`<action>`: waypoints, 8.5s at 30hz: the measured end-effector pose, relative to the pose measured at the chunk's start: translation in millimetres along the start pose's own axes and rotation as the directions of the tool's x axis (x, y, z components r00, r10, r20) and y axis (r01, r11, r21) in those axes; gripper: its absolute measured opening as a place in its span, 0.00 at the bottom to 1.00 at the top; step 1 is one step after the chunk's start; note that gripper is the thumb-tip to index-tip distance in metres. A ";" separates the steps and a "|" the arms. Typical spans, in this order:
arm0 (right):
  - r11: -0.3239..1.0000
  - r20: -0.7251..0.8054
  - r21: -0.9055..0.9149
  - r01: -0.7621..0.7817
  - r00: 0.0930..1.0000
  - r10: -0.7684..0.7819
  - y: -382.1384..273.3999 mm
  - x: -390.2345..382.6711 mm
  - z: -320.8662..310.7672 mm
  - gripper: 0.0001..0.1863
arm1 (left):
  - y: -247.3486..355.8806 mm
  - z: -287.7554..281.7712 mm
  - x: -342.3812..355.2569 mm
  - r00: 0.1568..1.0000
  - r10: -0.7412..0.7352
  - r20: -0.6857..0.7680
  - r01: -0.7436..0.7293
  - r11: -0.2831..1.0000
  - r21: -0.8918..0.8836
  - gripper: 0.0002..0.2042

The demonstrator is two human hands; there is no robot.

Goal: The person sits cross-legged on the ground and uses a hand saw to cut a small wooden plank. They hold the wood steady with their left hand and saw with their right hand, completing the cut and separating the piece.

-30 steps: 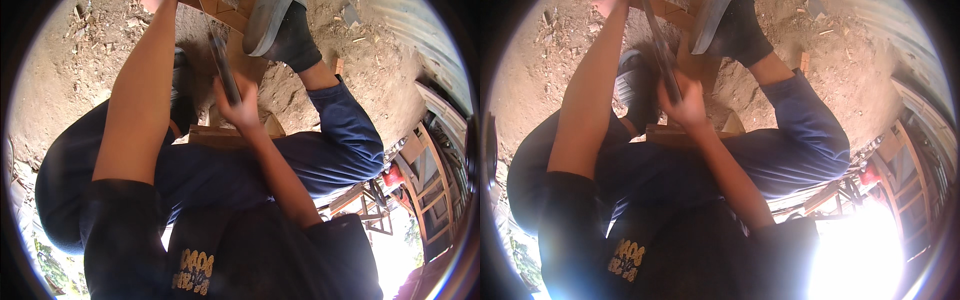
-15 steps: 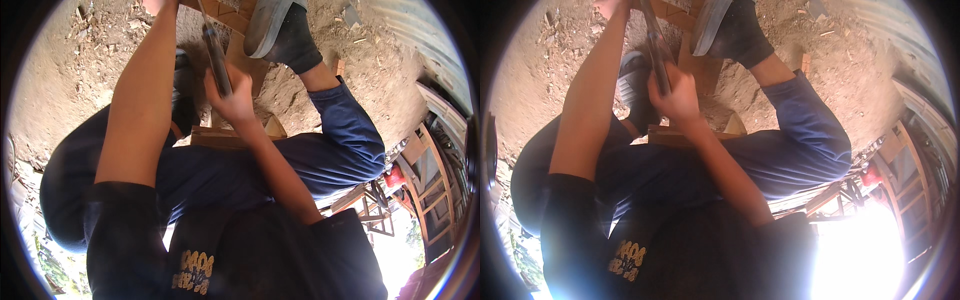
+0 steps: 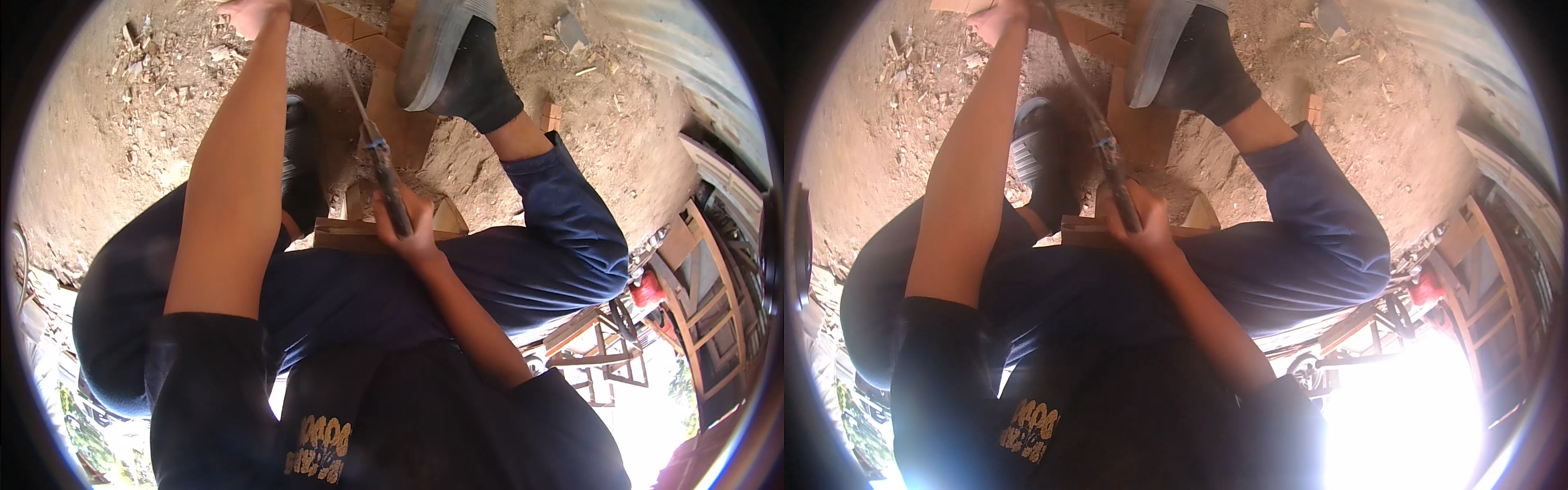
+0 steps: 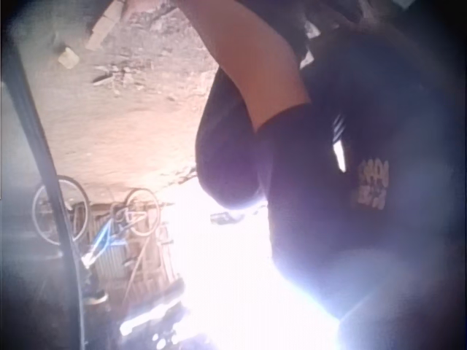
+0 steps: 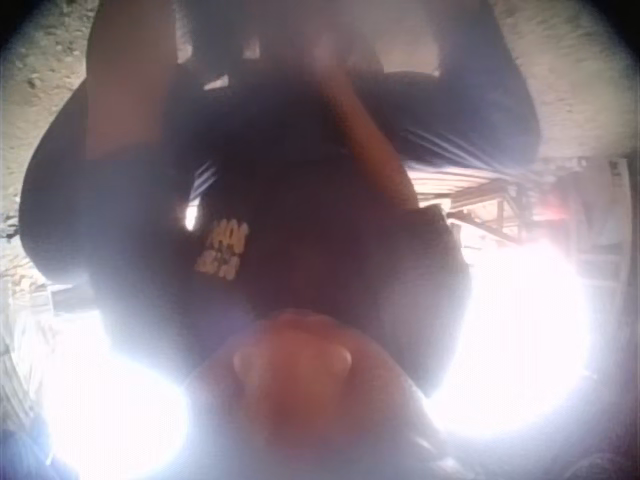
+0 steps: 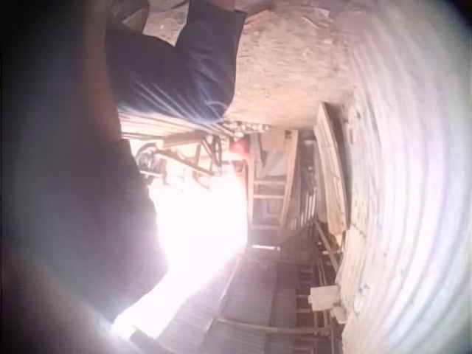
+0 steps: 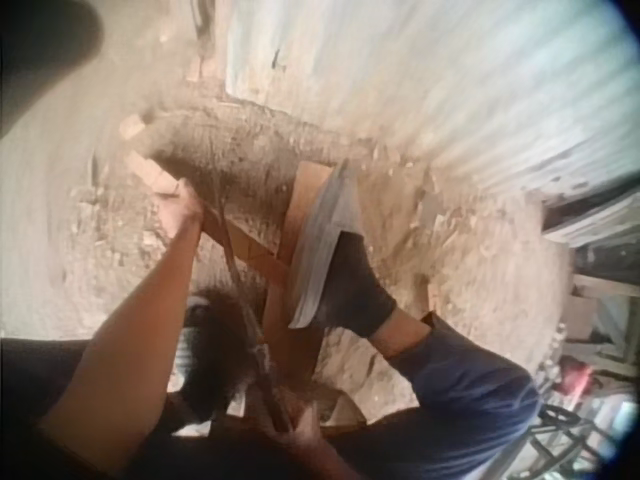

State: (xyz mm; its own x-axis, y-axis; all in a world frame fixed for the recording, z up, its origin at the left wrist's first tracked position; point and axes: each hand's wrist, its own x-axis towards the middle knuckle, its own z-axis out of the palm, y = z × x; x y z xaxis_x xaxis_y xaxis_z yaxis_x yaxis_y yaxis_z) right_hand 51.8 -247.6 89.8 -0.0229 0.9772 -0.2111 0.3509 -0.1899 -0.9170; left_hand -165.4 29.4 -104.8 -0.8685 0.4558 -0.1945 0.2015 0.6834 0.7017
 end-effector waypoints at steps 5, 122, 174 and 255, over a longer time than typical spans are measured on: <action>0.989 0.045 0.086 -0.118 0.992 0.114 -15.1 57.5 16.8 0.06 | -1.9 0.2 -3.3 1.000 0.007 0.013 -0.007 0.999 0.031 0.43; 0.853 -0.196 0.379 -0.357 0.870 0.452 -94.1 -74.8 -123.9 0.10 | 4.2 -111.3 -111.9 0.277 0.410 0.869 -0.784 0.620 -0.042 0.35; 0.830 -0.139 0.364 -0.424 0.856 0.498 -83.3 -64.4 -115.6 0.09 | 34.4 -90.0 -161.8 0.384 0.453 0.805 -0.871 0.467 0.153 0.36; 0.895 -0.142 0.256 -0.364 0.902 0.408 -79.5 -67.0 -109.6 0.09 | 27.6 -86.7 -159.7 0.397 0.484 0.780 -0.878 0.448 0.168 0.29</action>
State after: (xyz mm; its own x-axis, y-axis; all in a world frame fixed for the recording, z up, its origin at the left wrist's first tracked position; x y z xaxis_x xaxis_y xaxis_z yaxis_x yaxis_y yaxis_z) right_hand 128.1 -287.6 213.9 0.2557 0.8175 -0.5161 0.0826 -0.5504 -0.8308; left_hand -60.4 -73.9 5.1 0.1062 0.9564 -0.2721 0.9290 0.0021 0.3700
